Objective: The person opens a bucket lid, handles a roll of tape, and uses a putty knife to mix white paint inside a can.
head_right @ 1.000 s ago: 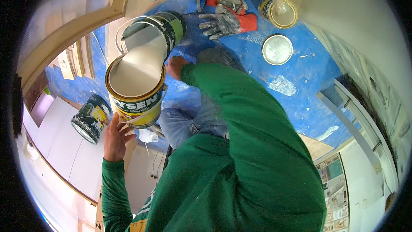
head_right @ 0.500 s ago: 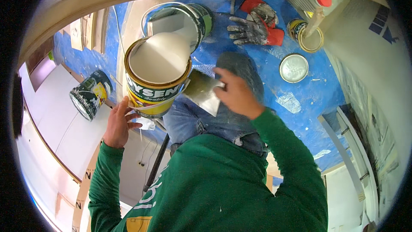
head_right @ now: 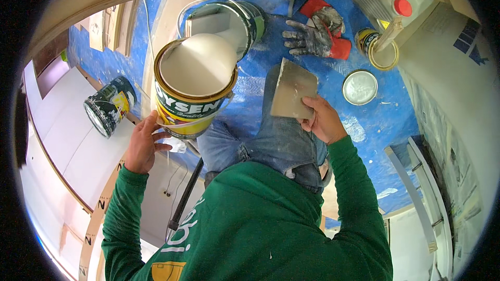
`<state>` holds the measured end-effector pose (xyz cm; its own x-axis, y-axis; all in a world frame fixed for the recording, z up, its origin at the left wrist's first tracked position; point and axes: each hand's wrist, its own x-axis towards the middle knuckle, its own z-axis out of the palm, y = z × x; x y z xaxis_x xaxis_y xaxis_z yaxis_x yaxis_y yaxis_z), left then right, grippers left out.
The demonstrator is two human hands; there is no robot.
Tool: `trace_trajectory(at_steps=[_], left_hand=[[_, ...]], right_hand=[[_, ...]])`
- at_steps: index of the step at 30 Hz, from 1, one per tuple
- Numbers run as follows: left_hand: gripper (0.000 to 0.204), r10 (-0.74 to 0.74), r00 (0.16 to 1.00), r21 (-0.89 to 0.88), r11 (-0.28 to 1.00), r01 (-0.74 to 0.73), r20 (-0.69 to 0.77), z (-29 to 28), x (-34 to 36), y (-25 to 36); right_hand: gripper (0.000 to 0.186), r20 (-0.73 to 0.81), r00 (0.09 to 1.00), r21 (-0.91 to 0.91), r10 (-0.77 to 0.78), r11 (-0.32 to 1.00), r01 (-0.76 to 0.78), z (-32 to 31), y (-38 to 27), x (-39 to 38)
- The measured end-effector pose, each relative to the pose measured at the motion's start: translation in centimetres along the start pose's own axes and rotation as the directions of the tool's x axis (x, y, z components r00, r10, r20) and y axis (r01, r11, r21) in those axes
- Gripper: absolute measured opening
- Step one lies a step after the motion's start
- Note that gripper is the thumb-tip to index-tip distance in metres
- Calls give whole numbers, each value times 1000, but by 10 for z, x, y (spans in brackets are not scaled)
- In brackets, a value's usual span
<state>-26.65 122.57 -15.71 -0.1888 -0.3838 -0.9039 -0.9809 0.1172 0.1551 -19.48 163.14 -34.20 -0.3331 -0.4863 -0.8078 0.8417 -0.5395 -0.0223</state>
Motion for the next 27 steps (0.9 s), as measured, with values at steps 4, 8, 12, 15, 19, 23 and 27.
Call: trace_trajectory(at_steps=[4, 8, 12, 15, 19, 23, 27], left_hand=[[48, -2, 1000, -12, 1000, 2, 2, 0, 0, -1], [47, 5, 1000, -19, 1000, -4, 3, -1, 0, -1], [45, 5, 1000, -24, 1000, -4, 17, -3, 1, -2], [44, 3, 1000, -15, 1000, -3, 18, -4, 2, -2], [44, 9, 999, -15, 1000, -8, 44, -4, -1, -1], [45, 13, 998, -23, 1000, -12, 61, -5, -1, -1], [45, 15, 998, -8, 1000, -15, 58, -6, -1, -1]], right_hand=[[30, 50, 999, 3, -15, 1000, 15, -10, 4, 6], [29, 54, 998, -1, -11, 1000, 11, -14, 4, 8], [28, 32, 999, -31, -4, 1000, 5, -13, 5, 8], [29, 54, 998, -41, -19, 999, 21, -20, 10, 11], [29, 51, 997, -48, -60, 997, 62, -20, 11, 12], [31, 36, 999, -86, -29, 996, 32, -18, 9, 10], [32, 36, 999, -85, -21, 996, 24, -18, 9, 10]])
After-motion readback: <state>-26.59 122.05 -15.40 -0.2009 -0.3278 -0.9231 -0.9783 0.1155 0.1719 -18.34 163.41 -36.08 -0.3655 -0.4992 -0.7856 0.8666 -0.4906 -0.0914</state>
